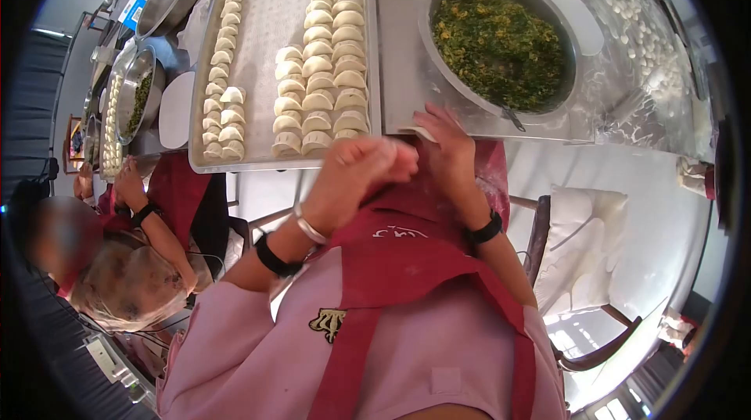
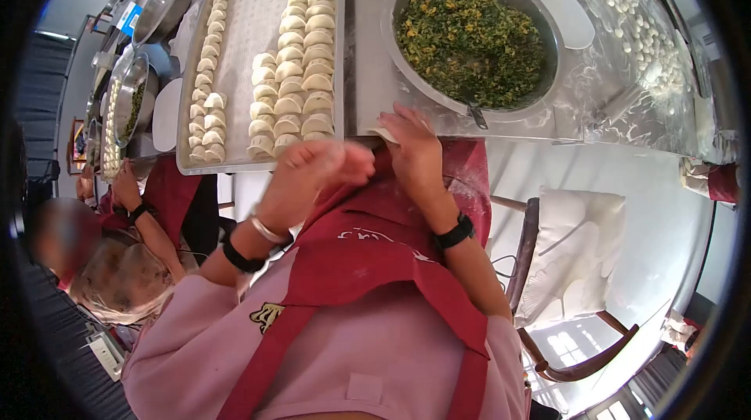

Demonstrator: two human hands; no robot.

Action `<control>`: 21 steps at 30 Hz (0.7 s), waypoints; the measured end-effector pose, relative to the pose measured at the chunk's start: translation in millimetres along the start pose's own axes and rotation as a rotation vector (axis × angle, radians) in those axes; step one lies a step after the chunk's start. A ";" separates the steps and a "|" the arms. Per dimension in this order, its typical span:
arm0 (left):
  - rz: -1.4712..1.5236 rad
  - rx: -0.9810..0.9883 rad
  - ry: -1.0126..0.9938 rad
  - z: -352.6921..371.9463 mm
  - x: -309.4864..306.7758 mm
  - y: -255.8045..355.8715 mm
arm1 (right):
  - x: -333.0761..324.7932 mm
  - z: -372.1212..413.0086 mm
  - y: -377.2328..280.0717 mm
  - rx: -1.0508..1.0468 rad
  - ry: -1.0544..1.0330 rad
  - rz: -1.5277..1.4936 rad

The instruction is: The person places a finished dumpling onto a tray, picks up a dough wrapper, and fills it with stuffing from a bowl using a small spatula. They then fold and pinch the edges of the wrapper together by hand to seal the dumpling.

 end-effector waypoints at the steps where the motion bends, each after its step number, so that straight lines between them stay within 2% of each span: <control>1: 0.086 -0.096 -0.040 5.4 3.9 -24.2 | -6.8 3.3 1.6 0.138 -0.005 -0.125; 2: 0.246 -0.202 -0.005 7.1 4.5 -48.1 | -11.4 8.6 4.9 0.270 -0.007 -0.251; 5: 0.731 -0.324 -0.049 -7.8 25.8 -71.7 | -31.6 20.1 -22.8 0.118 0.022 -0.094; 8: 0.707 -0.244 -0.095 -26.8 29.9 -67.9 | -55.0 17.6 -71.0 -0.183 -0.026 0.145; 11: 0.649 -0.189 -0.090 -32.1 42.3 -51.6 | -96.9 31.0 -46.1 0.057 0.060 -0.066; 14: 0.557 -0.156 -0.002 -31.1 42.9 -48.3 | -150.3 68.1 19.1 0.708 0.310 -0.101; 16: 0.573 -0.115 -0.035 -33.5 47.3 -44.5 | -172.9 55.5 22.4 0.536 0.393 0.081; 18: 0.573 -0.096 -0.046 -33.8 52.8 -41.7 | -178.4 30.9 12.9 0.344 0.360 0.239; 19: 0.549 -0.093 -0.050 -35.3 55.8 -37.6 | -174.3 20.4 11.1 0.260 0.316 0.278; 21: 0.500 -0.080 -0.052 -35.3 59.8 -28.2 | -168.2 6.4 11.6 0.243 0.285 0.173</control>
Point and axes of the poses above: each hand's wrist, its own z-axis away from the middle knuckle, its own x-axis out of the palm, y = z × x, the point moved 9 cm from there along -z, towards the middle knuckle, and after that the axes turned 12 degrees about z, right-handed, at the moved point
